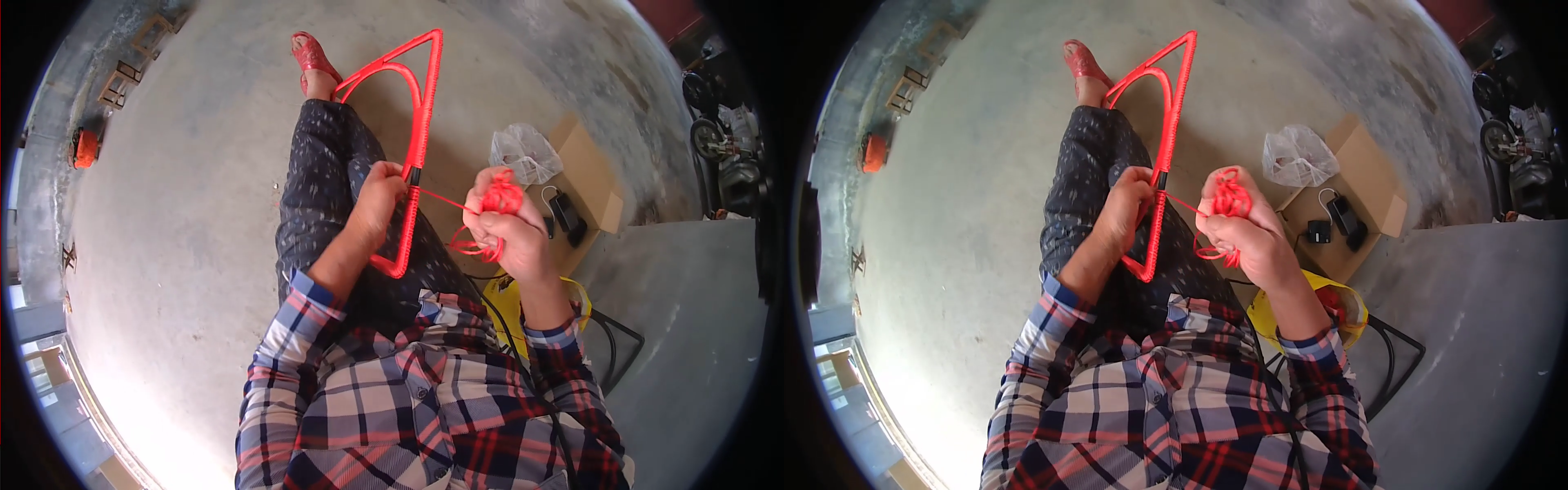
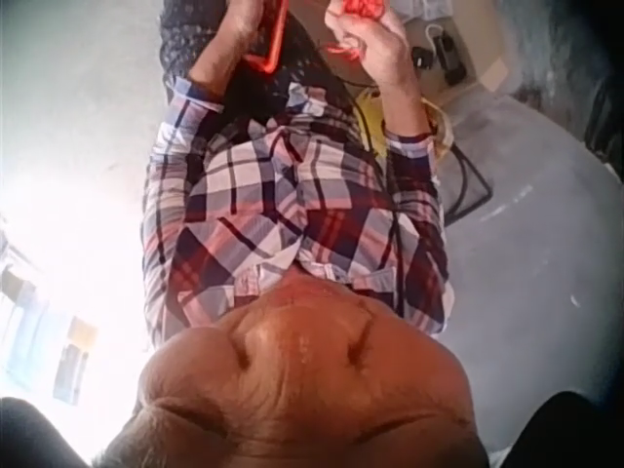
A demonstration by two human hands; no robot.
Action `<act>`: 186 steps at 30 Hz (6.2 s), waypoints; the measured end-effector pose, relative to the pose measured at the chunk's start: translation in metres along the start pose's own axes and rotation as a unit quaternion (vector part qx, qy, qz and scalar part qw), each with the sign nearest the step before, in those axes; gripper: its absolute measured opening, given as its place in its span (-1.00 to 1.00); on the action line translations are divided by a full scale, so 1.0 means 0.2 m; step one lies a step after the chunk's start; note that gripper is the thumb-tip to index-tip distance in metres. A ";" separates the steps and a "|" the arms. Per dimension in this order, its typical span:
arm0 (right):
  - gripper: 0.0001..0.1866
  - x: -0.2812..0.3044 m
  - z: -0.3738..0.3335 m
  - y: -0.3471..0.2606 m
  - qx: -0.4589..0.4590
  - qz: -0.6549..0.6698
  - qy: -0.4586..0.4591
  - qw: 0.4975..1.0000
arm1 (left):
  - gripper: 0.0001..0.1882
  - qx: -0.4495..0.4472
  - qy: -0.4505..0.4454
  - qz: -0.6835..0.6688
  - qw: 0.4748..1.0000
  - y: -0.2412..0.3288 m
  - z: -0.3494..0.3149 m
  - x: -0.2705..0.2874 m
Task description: Threading a red cord through pre-drilled holes in a red triangular plastic frame.
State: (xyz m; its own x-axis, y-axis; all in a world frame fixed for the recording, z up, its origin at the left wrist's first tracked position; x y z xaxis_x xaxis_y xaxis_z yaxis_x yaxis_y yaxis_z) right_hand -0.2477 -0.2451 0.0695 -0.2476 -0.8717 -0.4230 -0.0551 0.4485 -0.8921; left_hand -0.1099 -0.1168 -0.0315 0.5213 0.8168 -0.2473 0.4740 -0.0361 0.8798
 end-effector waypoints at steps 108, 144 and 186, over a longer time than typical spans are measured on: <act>-0.89 0.36 0.05 -0.04 0.204 0.219 -0.021 0.954 | -0.65 -0.066 -0.048 0.065 0.995 0.08 0.01 0.09; -0.78 0.62 -0.18 -0.56 0.201 -0.117 0.212 0.949 | -0.44 -0.436 0.000 0.484 0.759 0.22 -0.31 -0.18; -0.82 0.26 0.06 -0.20 0.211 0.074 0.045 0.974 | -0.78 0.001 -0.032 -0.059 0.998 0.30 -0.14 0.07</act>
State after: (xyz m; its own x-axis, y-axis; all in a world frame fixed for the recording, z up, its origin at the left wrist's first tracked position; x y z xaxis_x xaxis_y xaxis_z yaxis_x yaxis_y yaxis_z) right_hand -0.2479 -0.3112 0.0805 -0.3070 -0.7743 -0.5534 0.3855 0.4305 -0.8162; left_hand -0.0947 -0.0907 0.0293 0.5065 0.7764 -0.3749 0.5358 0.0572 0.8424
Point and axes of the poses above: each hand's wrist, its own z-axis towards the middle knuckle, its own x-axis out of the back of the hand, y = z × x, the point moved 2 cm from there along z, towards the middle knuckle, and after that the axes turned 3 degrees about -z, right-handed, at the moved point
